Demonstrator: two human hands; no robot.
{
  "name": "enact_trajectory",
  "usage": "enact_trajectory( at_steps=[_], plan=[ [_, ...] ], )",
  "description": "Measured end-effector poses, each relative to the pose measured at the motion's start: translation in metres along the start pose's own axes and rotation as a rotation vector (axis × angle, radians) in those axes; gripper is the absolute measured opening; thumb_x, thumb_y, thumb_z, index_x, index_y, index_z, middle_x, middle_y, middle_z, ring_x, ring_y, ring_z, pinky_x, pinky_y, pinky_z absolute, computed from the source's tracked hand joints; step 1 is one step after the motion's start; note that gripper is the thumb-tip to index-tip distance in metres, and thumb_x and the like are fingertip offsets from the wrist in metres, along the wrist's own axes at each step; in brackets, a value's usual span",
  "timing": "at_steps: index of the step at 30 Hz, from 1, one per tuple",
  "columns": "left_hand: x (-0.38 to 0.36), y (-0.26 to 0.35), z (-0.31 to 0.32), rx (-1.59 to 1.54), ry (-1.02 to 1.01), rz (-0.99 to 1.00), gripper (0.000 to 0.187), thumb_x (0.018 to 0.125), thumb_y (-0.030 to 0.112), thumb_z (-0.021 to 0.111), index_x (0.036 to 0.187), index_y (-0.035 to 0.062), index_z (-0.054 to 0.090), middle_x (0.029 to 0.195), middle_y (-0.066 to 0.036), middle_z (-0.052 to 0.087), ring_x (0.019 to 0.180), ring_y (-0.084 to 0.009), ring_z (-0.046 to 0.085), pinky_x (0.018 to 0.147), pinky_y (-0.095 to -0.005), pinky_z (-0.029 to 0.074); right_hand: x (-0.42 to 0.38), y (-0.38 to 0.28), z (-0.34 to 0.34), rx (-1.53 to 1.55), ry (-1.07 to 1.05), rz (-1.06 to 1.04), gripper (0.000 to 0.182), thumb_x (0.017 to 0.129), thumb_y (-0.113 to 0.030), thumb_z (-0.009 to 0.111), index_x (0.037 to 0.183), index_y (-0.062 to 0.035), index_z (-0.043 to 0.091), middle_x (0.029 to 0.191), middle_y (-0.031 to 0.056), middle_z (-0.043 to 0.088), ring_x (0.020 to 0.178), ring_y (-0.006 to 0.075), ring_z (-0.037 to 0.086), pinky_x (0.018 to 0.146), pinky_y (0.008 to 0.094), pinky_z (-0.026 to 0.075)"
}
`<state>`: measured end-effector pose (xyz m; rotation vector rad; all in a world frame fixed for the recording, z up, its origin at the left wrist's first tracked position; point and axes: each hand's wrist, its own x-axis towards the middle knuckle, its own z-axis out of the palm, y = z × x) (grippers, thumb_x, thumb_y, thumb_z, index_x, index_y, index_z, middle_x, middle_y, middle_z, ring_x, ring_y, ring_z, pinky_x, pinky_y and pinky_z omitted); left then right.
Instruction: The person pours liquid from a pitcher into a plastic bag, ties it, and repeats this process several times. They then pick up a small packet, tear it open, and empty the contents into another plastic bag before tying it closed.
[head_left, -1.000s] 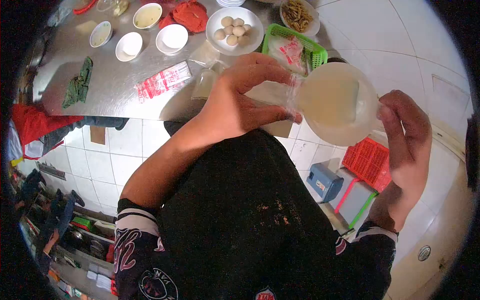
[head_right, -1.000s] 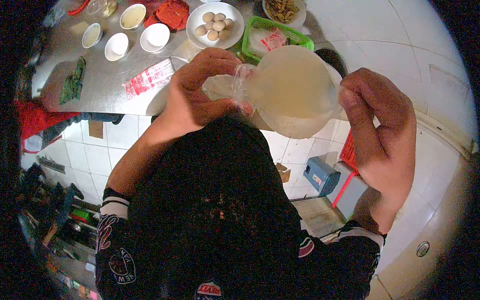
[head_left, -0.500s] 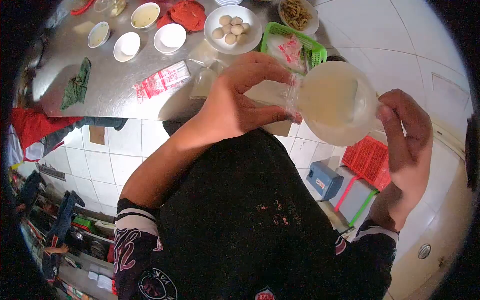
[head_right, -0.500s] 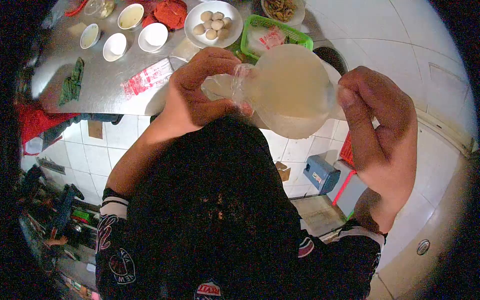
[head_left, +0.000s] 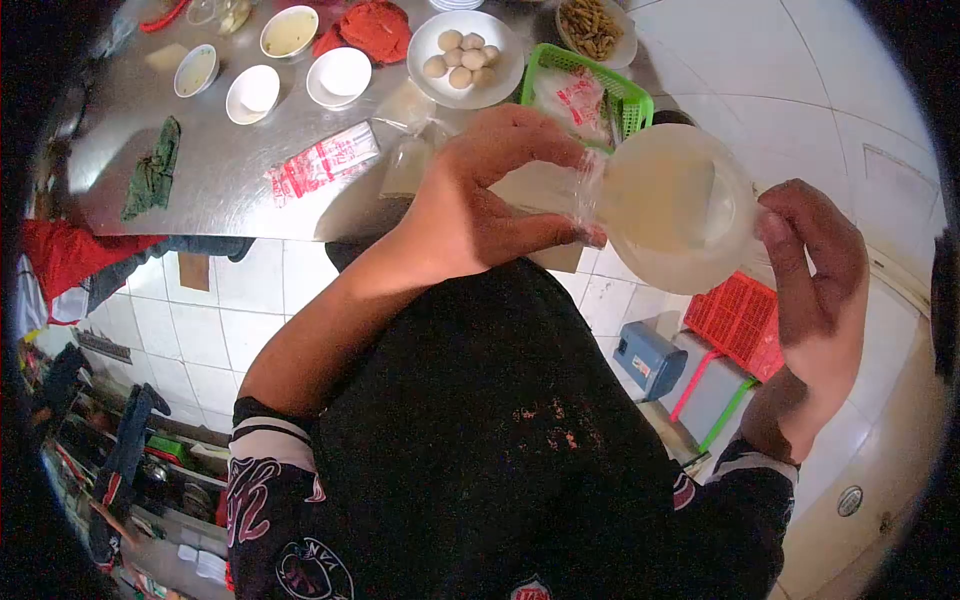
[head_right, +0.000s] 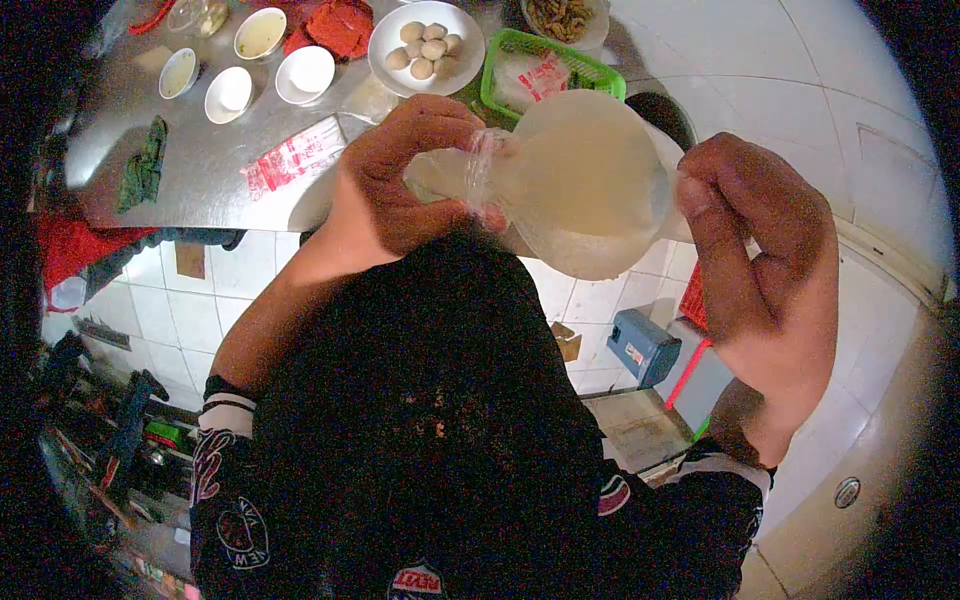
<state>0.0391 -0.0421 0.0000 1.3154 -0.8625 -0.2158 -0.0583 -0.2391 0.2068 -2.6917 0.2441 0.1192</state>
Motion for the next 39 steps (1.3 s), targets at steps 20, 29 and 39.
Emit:
enact_trajectory(
  at_steps=[20,29,39],
  plan=[
    [0.001,0.0,0.006,-0.054,0.038,-0.042,0.045,0.065,0.015,0.091,0.104,0.0031,0.071,0.107,-0.011,0.069,0.106,-0.0283,0.062,0.092,-0.039,0.049,-0.001,0.002,0.001,0.001,0.031,-0.019,0.009,0.093,-0.002,0.06,0.095,0.0064,0.062,0.088,0.0129,0.063,0.077,0.0213,0.058,0.074,0.0305,0.048],
    [0.003,-0.001,0.003,0.014,-0.01,-0.003,0.044,0.067,0.013,0.09,0.105,0.0029,0.071,0.109,-0.012,0.069,0.107,-0.0278,0.062,0.095,-0.0386,0.048,0.0,0.0,0.0,0.032,-0.012,0.039,0.008,0.093,-0.002,0.06,0.094,0.0064,0.061,0.085,0.0106,0.061,0.078,0.0173,0.056,0.074,0.03,0.047],
    [0.008,0.004,-0.001,-0.057,0.032,-0.149,0.038,0.072,0.0,0.082,0.106,0.0004,0.065,0.11,-0.011,0.067,0.107,-0.0215,0.063,0.096,-0.0362,0.049,-0.011,0.065,0.034,0.538,0.012,0.199,0.012,0.097,-0.01,0.057,0.101,0.0003,0.061,0.084,0.002,0.059,0.081,0.0106,0.053,0.077,0.0246,0.043]
  ],
)
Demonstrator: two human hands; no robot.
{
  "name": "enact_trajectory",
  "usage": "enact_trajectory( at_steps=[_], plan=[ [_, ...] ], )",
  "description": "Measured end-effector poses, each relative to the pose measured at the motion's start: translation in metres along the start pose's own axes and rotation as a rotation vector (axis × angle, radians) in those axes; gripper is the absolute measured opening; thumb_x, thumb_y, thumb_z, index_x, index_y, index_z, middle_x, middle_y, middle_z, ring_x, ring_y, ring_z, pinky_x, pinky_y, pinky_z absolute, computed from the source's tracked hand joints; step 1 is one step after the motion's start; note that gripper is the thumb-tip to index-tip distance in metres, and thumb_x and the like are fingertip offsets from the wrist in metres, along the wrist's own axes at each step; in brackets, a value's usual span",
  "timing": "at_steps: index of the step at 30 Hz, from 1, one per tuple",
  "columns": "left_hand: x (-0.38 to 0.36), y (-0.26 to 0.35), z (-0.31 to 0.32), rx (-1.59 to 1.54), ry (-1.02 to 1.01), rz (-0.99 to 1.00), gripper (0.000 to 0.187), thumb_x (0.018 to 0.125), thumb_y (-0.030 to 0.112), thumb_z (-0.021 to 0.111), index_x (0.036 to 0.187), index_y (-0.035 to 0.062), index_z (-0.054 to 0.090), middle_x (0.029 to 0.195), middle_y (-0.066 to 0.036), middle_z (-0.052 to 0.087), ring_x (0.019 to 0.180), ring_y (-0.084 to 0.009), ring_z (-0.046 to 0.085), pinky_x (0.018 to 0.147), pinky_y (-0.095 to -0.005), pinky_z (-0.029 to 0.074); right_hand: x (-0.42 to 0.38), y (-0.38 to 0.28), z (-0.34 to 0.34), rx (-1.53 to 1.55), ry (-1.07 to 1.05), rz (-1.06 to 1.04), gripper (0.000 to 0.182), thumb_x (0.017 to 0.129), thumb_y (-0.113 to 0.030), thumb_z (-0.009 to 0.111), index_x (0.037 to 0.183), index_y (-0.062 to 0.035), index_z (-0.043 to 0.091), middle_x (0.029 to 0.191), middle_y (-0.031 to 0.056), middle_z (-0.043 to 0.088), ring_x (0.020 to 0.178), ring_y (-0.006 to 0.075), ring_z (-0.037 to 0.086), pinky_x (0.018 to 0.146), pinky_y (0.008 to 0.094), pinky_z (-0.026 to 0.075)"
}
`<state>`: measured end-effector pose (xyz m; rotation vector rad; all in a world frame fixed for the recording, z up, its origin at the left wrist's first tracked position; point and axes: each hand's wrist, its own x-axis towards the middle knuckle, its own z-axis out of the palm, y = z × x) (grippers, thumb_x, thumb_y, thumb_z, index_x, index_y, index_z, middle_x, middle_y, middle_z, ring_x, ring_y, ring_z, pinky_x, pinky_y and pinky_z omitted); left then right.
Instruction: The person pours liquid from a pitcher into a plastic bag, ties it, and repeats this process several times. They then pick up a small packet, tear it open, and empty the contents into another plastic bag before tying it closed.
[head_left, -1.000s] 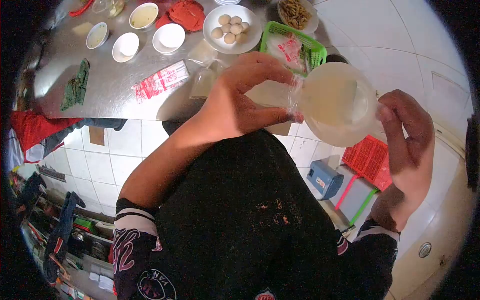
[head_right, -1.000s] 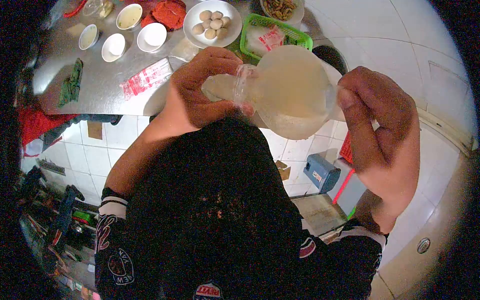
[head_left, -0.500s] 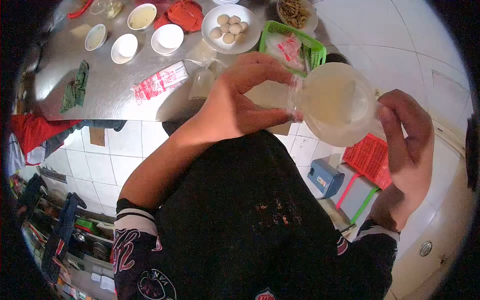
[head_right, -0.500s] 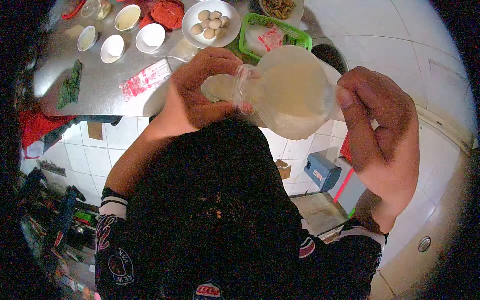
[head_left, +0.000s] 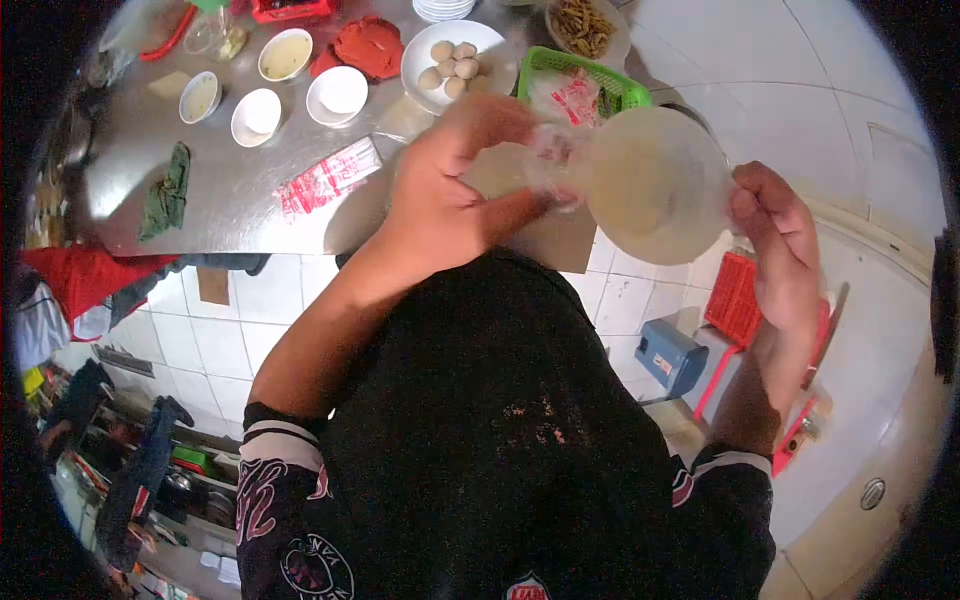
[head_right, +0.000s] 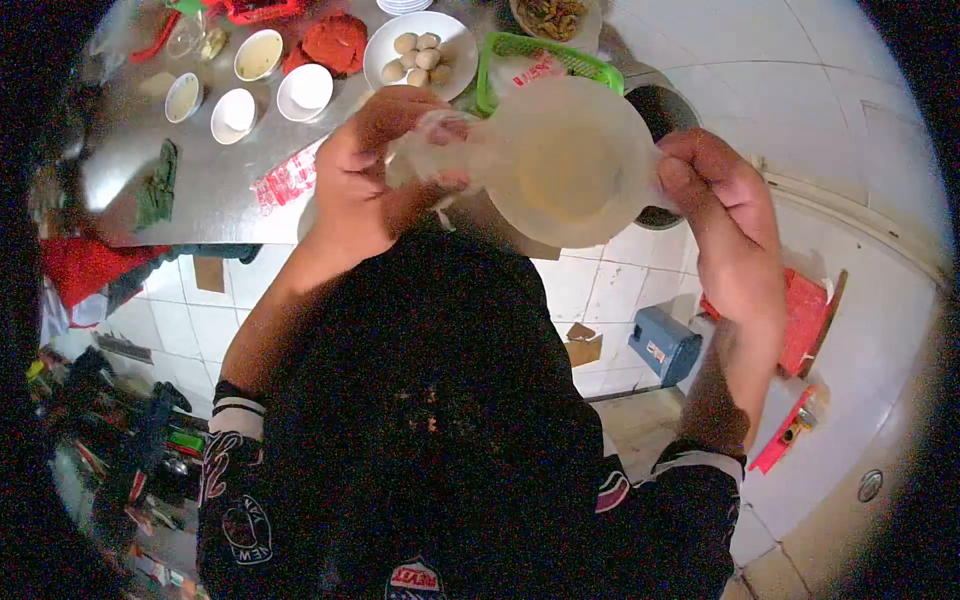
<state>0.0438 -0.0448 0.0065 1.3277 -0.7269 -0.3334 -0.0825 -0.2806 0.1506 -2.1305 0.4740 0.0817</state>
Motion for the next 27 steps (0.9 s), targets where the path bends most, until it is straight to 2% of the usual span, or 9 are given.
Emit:
enact_trajectory(
  at_steps=[3,7,12,17,18,20,22,24,27],
  plan=[
    [0.007,-0.012,-0.01,0.035,0.021,0.199,0.017,0.086,0.001,0.071,0.101,0.0012,0.062,0.101,-0.012,0.07,0.101,-0.0214,0.066,0.09,-0.0355,0.051,-0.012,0.039,0.011,0.235,0.155,0.062,0.011,0.098,-0.011,0.057,0.101,-0.0013,0.062,0.085,-0.0008,0.059,0.081,0.0087,0.054,0.077,0.0244,0.044],
    [0.013,0.011,-0.025,0.053,0.095,0.139,0.013,0.094,0.01,0.066,0.099,0.0042,0.056,0.099,-0.016,0.071,0.1,-0.0233,0.065,0.094,-0.0399,0.048,-0.02,0.133,0.048,0.361,0.059,0.084,0.014,0.1,-0.014,0.057,0.1,-0.002,0.065,0.085,-0.0001,0.062,0.082,0.0099,0.057,0.078,0.0251,0.046],
    [0.021,0.043,-0.042,0.077,0.131,0.159,0.011,0.093,0.003,0.064,0.09,0.0051,0.054,0.098,-0.014,0.071,0.1,-0.0215,0.061,0.091,-0.0354,0.047,-0.029,0.25,0.137,0.193,0.313,0.185,0.027,0.098,-0.024,0.061,0.104,0.0007,0.069,0.094,0.0111,0.071,0.088,0.0197,0.065,0.082,0.0337,0.051],
    [0.009,0.064,-0.051,0.15,0.23,0.187,0.015,0.092,-0.002,0.063,0.093,0.0052,0.05,0.101,-0.014,0.067,0.097,-0.0201,0.061,0.089,-0.0349,0.05,-0.022,0.316,0.162,0.209,0.364,0.202,0.025,0.099,-0.024,0.062,0.109,-0.0015,0.068,0.096,0.0072,0.07,0.092,0.0167,0.063,0.084,0.0309,0.05],
    [0.006,0.069,-0.05,0.101,0.264,0.163,0.016,0.091,-0.004,0.063,0.092,0.0051,0.049,0.101,-0.014,0.067,0.097,-0.0197,0.062,0.088,-0.0346,0.051,-0.024,0.299,0.156,0.219,0.366,0.18,0.025,0.099,-0.024,0.062,0.109,-0.0015,0.068,0.096,0.0072,0.07,0.092,0.0167,0.063,0.084,0.0309,0.05],
    [-0.001,0.073,-0.049,0.097,0.285,0.176,0.018,0.09,-0.005,0.063,0.092,0.0051,0.049,0.1,-0.013,0.067,0.096,-0.0195,0.063,0.087,-0.0338,0.052,-0.03,0.221,0.12,-0.622,0.217,0.335,0.026,0.094,-0.022,0.066,0.112,-0.0021,0.066,0.107,0.0123,0.07,0.1,0.021,0.065,0.086,0.0326,0.051],
    [-0.01,0.076,-0.046,0.164,0.333,0.144,0.018,0.09,-0.006,0.064,0.094,0.0046,0.05,0.099,-0.013,0.066,0.096,-0.0208,0.065,0.087,-0.0346,0.052,-0.031,0.149,0.092,-0.571,0.408,0.068,0.035,0.09,-0.019,0.068,0.12,-0.0022,0.061,0.114,0.0176,0.068,0.105,0.0294,0.066,0.089,0.0385,0.051],
    [-0.021,0.072,-0.044,0.135,0.333,0.163,0.018,0.089,-0.007,0.065,0.096,0.0042,0.053,0.1,-0.012,0.066,0.096,-0.0219,0.067,0.087,-0.0345,0.052,-0.022,0.087,0.085,0.019,0.311,-0.234,0.039,0.088,-0.018,0.069,0.122,-0.0018,0.058,0.114,0.02,0.065,0.108,0.0373,0.061,0.094,0.0474,0.048],
    [-0.035,0.064,-0.039,0.158,0.253,0.076,0.018,0.089,-0.006,0.065,0.1,0.0056,0.057,0.101,-0.012,0.066,0.095,-0.0202,0.067,0.089,-0.0346,0.05,0.007,-0.005,0.11,0.128,0.24,-0.751,0.035,0.085,-0.019,0.071,0.115,-0.0035,0.063,0.105,0.0198,0.066,0.101,0.0379,0.063,0.091,0.0451,0.05]
  ],
)
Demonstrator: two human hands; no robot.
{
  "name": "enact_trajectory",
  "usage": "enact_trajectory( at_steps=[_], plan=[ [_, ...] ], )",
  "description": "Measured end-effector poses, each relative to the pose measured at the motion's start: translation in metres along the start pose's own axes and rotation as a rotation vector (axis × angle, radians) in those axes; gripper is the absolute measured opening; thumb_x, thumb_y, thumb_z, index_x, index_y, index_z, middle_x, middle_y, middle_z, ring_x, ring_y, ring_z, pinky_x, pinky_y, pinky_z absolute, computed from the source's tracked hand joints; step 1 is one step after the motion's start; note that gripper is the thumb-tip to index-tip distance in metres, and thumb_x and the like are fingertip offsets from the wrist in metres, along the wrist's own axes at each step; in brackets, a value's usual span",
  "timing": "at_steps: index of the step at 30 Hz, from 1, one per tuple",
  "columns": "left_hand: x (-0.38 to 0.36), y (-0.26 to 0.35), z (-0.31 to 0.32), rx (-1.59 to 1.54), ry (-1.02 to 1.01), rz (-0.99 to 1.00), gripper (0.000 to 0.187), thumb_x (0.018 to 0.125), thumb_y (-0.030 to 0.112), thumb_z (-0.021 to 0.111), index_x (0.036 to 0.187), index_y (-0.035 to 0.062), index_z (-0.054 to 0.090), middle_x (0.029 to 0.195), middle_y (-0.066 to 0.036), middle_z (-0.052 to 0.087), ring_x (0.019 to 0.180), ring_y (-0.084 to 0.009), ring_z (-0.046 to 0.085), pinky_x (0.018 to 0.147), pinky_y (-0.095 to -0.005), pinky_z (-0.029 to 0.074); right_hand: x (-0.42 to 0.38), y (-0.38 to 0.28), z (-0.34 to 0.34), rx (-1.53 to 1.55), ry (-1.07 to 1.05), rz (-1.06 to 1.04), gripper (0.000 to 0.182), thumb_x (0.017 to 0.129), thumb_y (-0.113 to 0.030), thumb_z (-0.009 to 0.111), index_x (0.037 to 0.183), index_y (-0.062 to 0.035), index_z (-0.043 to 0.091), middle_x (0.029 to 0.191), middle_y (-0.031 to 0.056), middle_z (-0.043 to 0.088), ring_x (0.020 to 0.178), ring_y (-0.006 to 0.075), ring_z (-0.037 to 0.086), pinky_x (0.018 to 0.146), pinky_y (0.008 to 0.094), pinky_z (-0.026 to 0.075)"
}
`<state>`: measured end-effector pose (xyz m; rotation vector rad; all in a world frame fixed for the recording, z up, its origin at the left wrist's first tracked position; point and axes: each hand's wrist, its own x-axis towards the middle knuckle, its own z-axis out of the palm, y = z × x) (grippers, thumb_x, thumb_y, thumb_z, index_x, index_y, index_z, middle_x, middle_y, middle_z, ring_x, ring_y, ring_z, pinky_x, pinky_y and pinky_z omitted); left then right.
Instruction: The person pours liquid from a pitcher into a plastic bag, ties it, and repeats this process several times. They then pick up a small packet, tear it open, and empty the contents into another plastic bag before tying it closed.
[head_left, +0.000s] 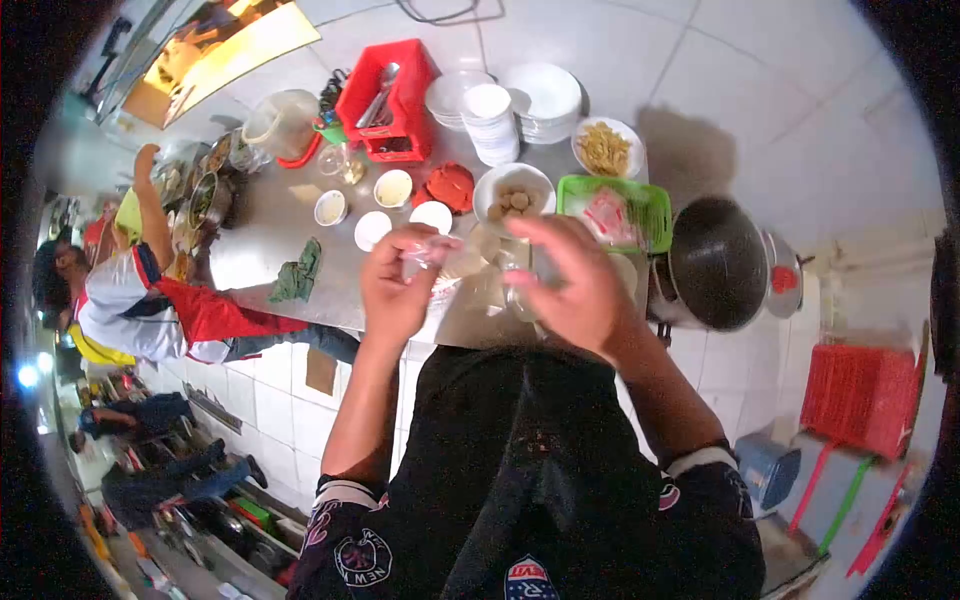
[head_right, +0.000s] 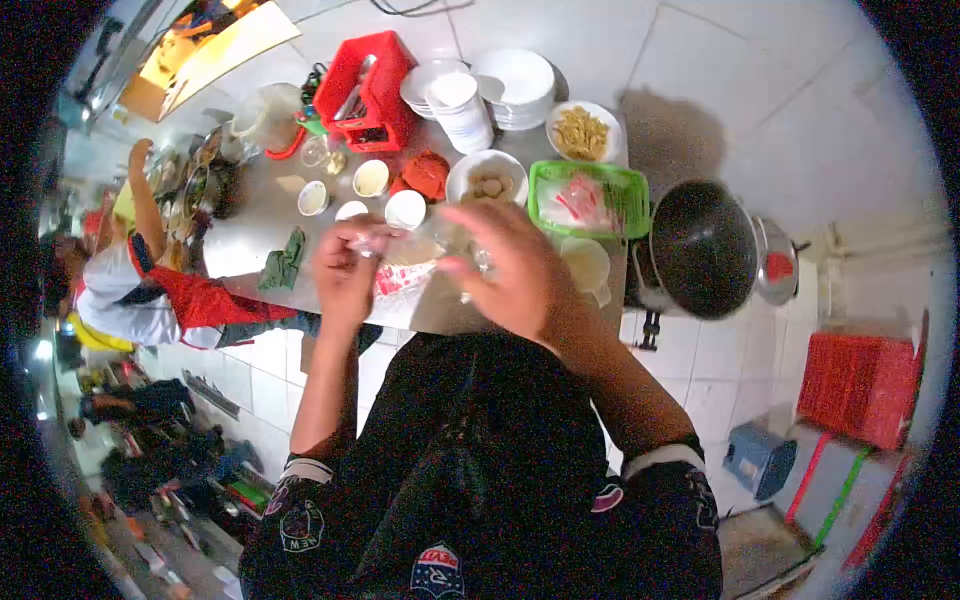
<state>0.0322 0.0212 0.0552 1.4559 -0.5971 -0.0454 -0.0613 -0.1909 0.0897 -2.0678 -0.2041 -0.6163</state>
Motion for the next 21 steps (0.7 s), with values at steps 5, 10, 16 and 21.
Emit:
enact_trajectory(
  at_steps=[5,10,16,21],
  plan=[
    [-0.024,0.019,-0.015,0.385,-0.029,0.049,0.017,0.079,-0.002,0.07,0.095,0.0037,0.066,0.104,-0.01,0.069,0.107,-0.0254,0.061,0.095,-0.0374,0.046,0.042,-0.006,0.035,-0.051,-0.381,-0.14,0.023,0.082,-0.016,0.072,0.101,-0.0046,0.066,0.094,0.0159,0.067,0.091,0.0349,0.065,0.082,0.0444,0.051],
    [-0.042,0.036,-0.038,0.431,-0.059,0.004,0.015,0.082,-0.003,0.069,0.095,0.0027,0.065,0.105,-0.01,0.066,0.11,-0.0221,0.058,0.099,-0.0347,0.042,0.063,-0.034,0.034,-0.065,-0.627,-0.21,0.013,0.083,-0.013,0.069,0.091,-0.0023,0.066,0.085,0.0151,0.064,0.085,0.0354,0.063,0.075,0.0447,0.05],
    [-0.024,0.038,-0.057,0.026,-0.329,-0.089,0.026,0.09,0.01,0.067,0.115,0.0026,0.062,0.125,-0.008,0.061,0.116,-0.0201,0.057,0.103,-0.0362,0.041,0.08,-0.054,0.045,-0.027,-0.749,-0.372,0.014,0.086,-0.012,0.067,0.095,-0.0008,0.065,0.093,0.0157,0.066,0.089,0.0358,0.063,0.08,0.0445,0.051],
    [-0.01,0.026,-0.066,-0.036,-0.519,-0.118,0.027,0.093,0.013,0.064,0.118,0.0028,0.065,0.125,-0.013,0.062,0.121,-0.0263,0.055,0.106,-0.0379,0.04,0.087,-0.066,0.055,-0.118,-0.565,-0.49,0.01,0.085,-0.007,0.067,0.093,-0.0018,0.066,0.088,0.0137,0.065,0.084,0.0329,0.062,0.076,0.0401,0.05]
  ],
)
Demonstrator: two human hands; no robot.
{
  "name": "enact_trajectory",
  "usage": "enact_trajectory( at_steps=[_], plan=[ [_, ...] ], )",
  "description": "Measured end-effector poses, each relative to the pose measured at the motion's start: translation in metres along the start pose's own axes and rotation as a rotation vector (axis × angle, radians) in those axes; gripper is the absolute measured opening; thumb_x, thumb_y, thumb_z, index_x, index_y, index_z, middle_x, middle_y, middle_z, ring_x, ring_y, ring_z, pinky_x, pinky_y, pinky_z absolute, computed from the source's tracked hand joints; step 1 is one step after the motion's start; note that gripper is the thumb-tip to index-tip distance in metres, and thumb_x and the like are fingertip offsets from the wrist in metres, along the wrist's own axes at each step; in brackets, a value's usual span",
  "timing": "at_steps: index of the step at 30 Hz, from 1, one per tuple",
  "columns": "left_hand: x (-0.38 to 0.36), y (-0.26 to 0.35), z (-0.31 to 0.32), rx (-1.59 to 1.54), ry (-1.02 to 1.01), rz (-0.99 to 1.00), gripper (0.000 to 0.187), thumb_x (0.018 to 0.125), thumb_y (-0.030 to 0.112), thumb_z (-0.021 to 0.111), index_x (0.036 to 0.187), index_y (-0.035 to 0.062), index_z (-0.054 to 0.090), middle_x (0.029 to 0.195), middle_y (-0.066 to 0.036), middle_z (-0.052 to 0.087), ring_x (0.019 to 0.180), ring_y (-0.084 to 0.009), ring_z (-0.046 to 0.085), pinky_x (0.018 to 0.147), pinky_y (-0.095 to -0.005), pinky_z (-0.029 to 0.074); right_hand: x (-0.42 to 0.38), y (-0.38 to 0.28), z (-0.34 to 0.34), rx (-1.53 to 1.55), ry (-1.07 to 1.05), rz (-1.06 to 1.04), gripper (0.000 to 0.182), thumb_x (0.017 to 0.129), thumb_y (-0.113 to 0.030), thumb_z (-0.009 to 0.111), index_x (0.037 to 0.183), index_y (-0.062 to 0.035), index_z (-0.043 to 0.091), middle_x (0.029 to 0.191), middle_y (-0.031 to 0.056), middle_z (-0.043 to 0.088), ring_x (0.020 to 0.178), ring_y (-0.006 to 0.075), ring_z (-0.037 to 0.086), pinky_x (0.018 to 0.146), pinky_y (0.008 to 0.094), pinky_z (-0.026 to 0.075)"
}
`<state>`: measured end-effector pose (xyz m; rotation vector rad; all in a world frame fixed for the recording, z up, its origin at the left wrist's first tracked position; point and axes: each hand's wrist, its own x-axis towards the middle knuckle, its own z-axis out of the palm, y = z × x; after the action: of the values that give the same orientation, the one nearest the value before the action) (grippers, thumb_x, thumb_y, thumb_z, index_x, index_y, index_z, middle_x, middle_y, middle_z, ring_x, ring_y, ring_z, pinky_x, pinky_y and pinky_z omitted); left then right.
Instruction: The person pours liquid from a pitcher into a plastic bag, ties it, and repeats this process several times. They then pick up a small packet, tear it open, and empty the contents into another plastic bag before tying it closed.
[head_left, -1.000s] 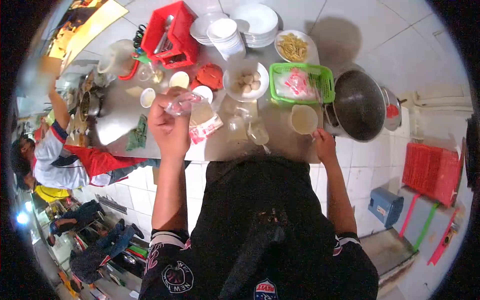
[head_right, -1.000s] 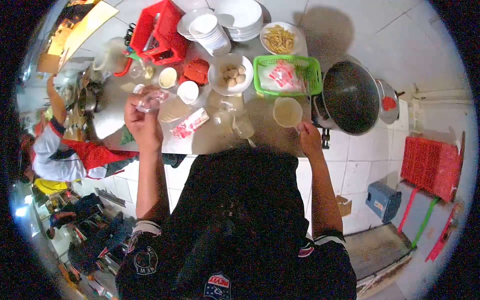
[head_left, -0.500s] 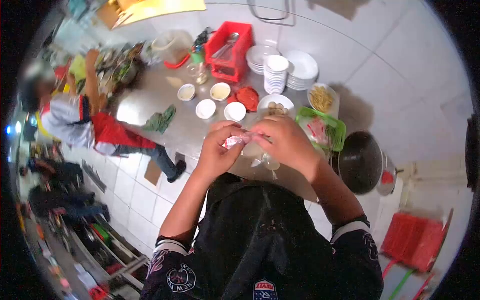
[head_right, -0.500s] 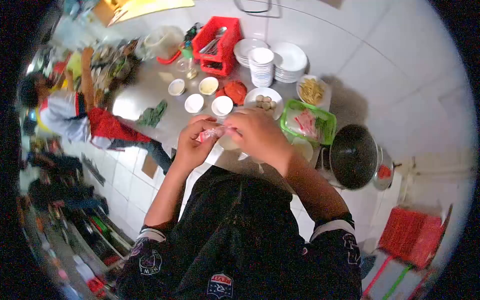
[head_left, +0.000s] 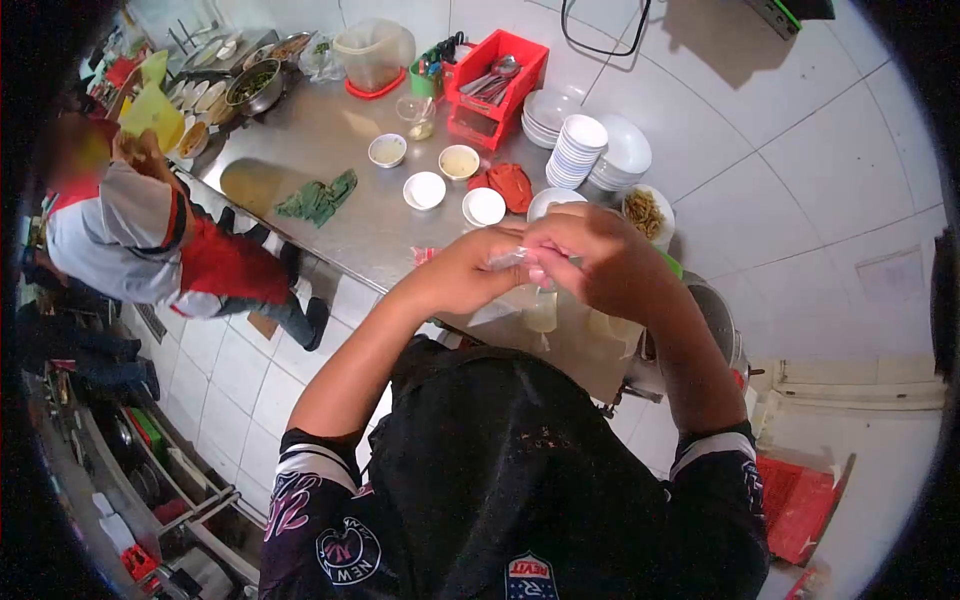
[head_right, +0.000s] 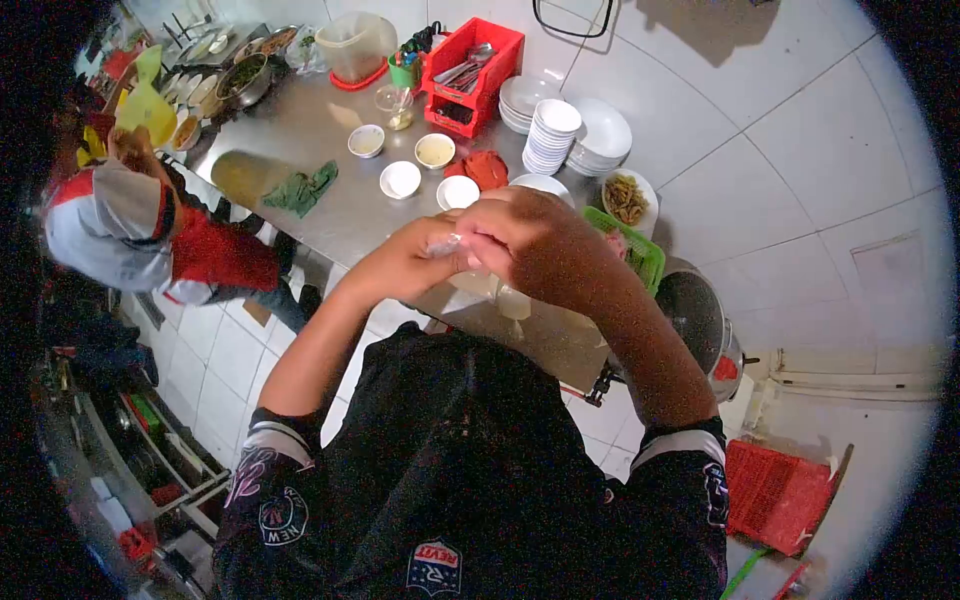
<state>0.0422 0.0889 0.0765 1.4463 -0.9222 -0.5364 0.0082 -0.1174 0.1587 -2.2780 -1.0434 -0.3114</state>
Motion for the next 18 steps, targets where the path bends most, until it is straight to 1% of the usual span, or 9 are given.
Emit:
enact_trajectory(
  at_steps=[3,6,7,9,10,12,14,16,18],
  plan=[
    [-0.007,-0.021,-0.017,0.174,0.076,0.109,0.02,0.093,0.011,0.062,0.111,0.0043,0.069,0.123,-0.014,0.063,0.126,-0.0297,0.052,0.108,-0.0403,0.037,0.017,-0.001,-0.01,-0.086,-0.2,0.143,0.011,0.081,-0.003,0.07,0.091,-0.0029,0.066,0.088,0.0124,0.066,0.083,0.0297,0.063,0.074,0.0386,0.052],
    [-0.024,-0.014,-0.027,0.266,0.141,0.138,0.024,0.089,0.005,0.061,0.112,0.0054,0.069,0.12,-0.014,0.065,0.129,-0.0309,0.05,0.11,-0.0411,0.035,0.017,-0.014,-0.002,-0.05,-0.149,0.282,0.017,0.077,-0.006,0.075,0.091,-0.0029,0.067,0.087,0.0115,0.066,0.084,0.029,0.064,0.075,0.0386,0.052],
    [-0.026,-0.001,-0.033,0.352,0.084,0.135,0.021,0.087,0.001,0.057,0.104,0.0053,0.068,0.122,-0.015,0.063,0.131,-0.0312,0.048,0.111,-0.0425,0.033,0.019,-0.02,-0.001,-0.058,-0.15,0.289,0.017,0.077,-0.006,0.075,0.091,-0.0029,0.067,0.087,0.0115,0.066,0.084,0.029,0.064,0.075,0.0386,0.052],
    [-0.033,0.008,-0.046,0.433,0.031,0.134,0.02,0.085,-0.003,0.053,0.096,0.0053,0.067,0.124,-0.015,0.062,0.133,-0.0316,0.046,0.113,-0.0438,0.031,0.025,-0.032,0.003,0.17,0.166,0.545,0.023,0.074,-0.009,0.078,0.094,-0.0041,0.068,0.088,0.0106,0.066,0.088,0.0293,0.064,0.079,0.0398,0.051],
    [-0.034,0.003,-0.059,0.438,0.029,0.121,0.022,0.084,-0.004,0.053,0.098,0.0046,0.067,0.126,-0.016,0.061,0.132,-0.0328,0.046,0.114,-0.0441,0.031,0.039,-0.03,0.012,0.171,0.16,0.558,0.023,0.074,-0.009,0.078,0.094,-0.0041,0.068,0.088,0.0106,0.066,0.088,0.0293,0.064,0.079,0.0398,0.051],
    [-0.041,0.006,-0.069,0.445,0.016,0.115,0.025,0.082,-0.006,0.052,0.1,0.0039,0.067,0.128,-0.016,0.06,0.132,-0.034,0.046,0.114,-0.0443,0.03,0.062,-0.043,0.031,-0.034,0.285,0.317,0.03,0.072,-0.015,0.081,0.096,-0.0052,0.068,0.089,0.0104,0.066,0.09,0.0294,0.063,0.083,0.0405,0.049],
    [-0.05,0.008,-0.073,0.425,0.139,0.14,0.024,0.084,0.001,0.06,0.107,0.0039,0.068,0.118,-0.015,0.065,0.125,-0.0324,0.052,0.108,-0.0452,0.035,0.076,-0.052,0.056,-0.205,0.128,0.302,0.028,0.072,-0.014,0.081,0.096,-0.007,0.068,0.091,0.009,0.066,0.091,0.0279,0.063,0.084,0.0402,0.048],
    [-0.058,-0.005,-0.081,0.377,0.104,0.171,0.022,0.084,0.003,0.06,0.105,0.0045,0.068,0.118,-0.015,0.064,0.124,-0.033,0.052,0.108,-0.0457,0.035,0.08,-0.055,0.073,-0.269,-0.086,0.307,0.023,0.075,-0.013,0.079,0.095,-0.0084,0.068,0.092,0.008,0.067,0.091,0.0284,0.063,0.085,0.0411,0.048],
    [-0.062,-0.019,-0.091,0.321,0.077,0.197,0.02,0.084,0.004,0.061,0.104,0.005,0.068,0.118,-0.015,0.064,0.123,-0.0337,0.053,0.108,-0.0461,0.036,0.087,-0.048,0.082,-0.241,-0.068,0.317,0.015,0.081,-0.011,0.076,0.093,-0.0093,0.068,0.091,0.0066,0.067,0.089,0.0277,0.063,0.084,0.0404,0.048]
  ],
)
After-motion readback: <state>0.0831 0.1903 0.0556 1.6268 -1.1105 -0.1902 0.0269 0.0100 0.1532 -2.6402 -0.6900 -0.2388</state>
